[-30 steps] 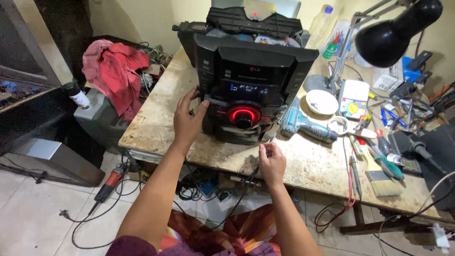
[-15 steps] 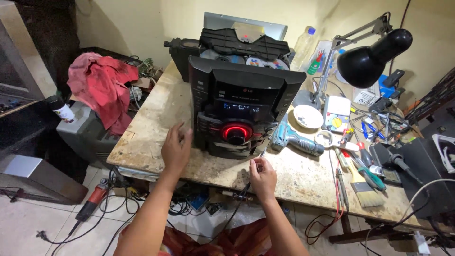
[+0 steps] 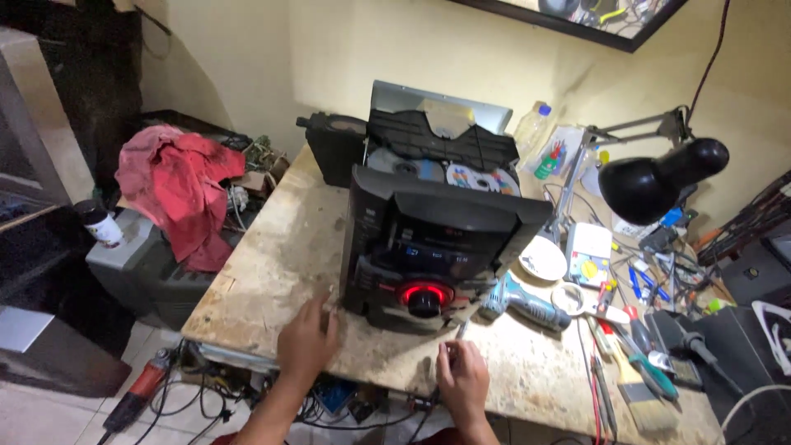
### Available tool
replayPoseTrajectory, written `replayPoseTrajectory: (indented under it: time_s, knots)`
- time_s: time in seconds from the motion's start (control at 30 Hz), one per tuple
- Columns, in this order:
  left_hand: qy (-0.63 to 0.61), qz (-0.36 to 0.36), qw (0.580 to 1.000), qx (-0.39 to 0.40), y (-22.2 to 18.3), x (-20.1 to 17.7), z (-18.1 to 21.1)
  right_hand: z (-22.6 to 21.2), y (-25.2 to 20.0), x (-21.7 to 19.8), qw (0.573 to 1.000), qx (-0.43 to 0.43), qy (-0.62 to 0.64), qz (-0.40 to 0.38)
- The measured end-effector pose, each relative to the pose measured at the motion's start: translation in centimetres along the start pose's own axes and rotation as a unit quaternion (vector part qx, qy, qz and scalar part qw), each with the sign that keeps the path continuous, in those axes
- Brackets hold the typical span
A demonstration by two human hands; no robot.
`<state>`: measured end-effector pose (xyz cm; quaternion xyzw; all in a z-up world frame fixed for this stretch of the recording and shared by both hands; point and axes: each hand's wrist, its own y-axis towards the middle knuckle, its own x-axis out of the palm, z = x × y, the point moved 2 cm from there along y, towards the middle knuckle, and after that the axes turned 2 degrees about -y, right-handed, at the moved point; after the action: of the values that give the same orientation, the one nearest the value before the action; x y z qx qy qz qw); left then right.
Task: Operating the front panel controls of a stereo system, including plugging in cables, pressing buttons, and rotating the main dial.
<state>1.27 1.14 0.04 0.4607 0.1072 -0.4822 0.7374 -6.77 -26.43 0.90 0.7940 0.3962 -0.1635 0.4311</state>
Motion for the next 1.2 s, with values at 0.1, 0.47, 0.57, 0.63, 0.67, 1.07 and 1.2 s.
replayPoseTrajectory:
  time_s: [0.1,0.47,0.57,0.63,0.67,1.07,1.2]
  knots:
    - [0.013,-0.015,1.0,0.009,0.2,0.1,-0.2,0.2,0.1,0.3,1.0,-0.017,-0.015,0.0]
    - [-0.003,-0.07,0.997,-0.015,0.4,0.9,-1.2,1.7,0.4,1.8,1.0,-0.003,-0.015,0.002]
    - [0.012,-0.082,0.996,-0.022,0.2,1.7,-1.8,2.6,0.3,2.2,1.0,0.008,-0.017,-0.011]
    - [0.021,-0.088,0.996,-0.022,0.1,1.8,-1.9,2.6,0.2,2.3,1.0,0.006,-0.016,-0.016]
    - [0.018,-0.087,0.996,-0.015,0.2,1.7,-1.9,2.3,0.3,2.1,1.0,-0.003,-0.01,-0.007]
    - [0.003,-0.096,0.995,-0.011,1.0,0.3,-0.4,2.7,-0.1,2.0,0.999,-0.036,-0.027,-0.002]
    - [0.009,-0.089,0.996,-0.01,0.9,0.4,-0.3,2.0,0.1,1.6,0.999,-0.022,-0.029,-0.012]
